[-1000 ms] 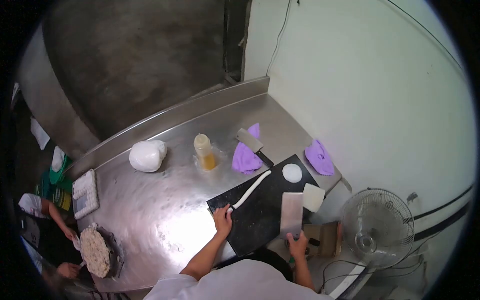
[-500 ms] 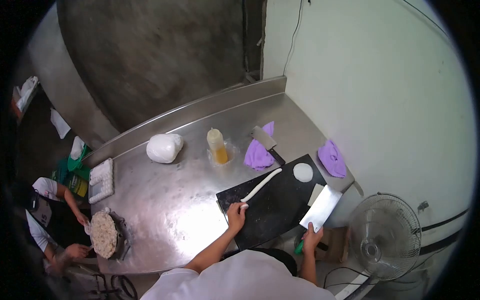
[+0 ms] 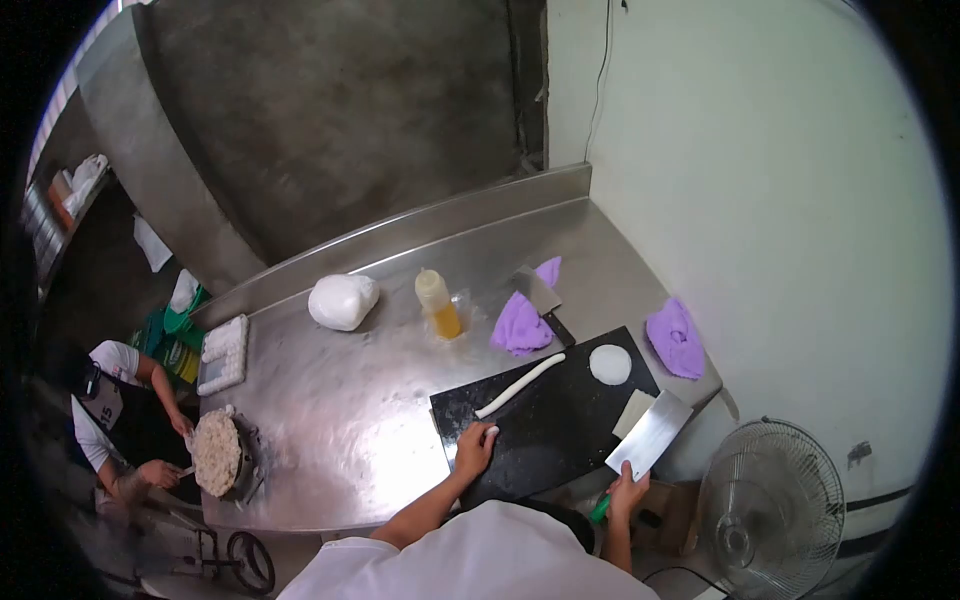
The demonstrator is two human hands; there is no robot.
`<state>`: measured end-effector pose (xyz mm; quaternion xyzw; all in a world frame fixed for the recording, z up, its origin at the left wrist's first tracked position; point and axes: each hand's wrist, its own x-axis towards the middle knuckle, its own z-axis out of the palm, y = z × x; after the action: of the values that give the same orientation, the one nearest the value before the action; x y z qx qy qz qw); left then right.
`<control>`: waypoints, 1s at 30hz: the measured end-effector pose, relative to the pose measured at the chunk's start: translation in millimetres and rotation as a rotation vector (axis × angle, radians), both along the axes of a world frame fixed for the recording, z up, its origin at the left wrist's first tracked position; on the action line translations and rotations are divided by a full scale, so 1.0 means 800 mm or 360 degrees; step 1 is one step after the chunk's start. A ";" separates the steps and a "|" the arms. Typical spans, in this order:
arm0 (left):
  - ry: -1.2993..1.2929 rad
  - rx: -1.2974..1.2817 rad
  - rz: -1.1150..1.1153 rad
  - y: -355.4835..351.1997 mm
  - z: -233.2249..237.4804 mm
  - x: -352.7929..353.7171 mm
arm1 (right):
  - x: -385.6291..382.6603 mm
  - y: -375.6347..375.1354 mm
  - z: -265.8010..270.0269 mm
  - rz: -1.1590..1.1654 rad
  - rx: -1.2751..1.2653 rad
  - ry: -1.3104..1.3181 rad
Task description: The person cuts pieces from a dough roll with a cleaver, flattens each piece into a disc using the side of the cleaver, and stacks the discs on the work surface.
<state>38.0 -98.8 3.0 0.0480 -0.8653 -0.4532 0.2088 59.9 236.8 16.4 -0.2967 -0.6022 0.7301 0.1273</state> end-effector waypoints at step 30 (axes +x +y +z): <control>0.0035 -0.0532 0.0238 0.013 0.005 -0.016 | -0.027 0.016 -0.015 0.0270 -0.0058 -0.0107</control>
<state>25.2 -88.6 7.0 0.0718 -0.9202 -0.2869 0.2565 38.7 249.4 4.1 -0.2712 -0.6158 0.7387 0.0391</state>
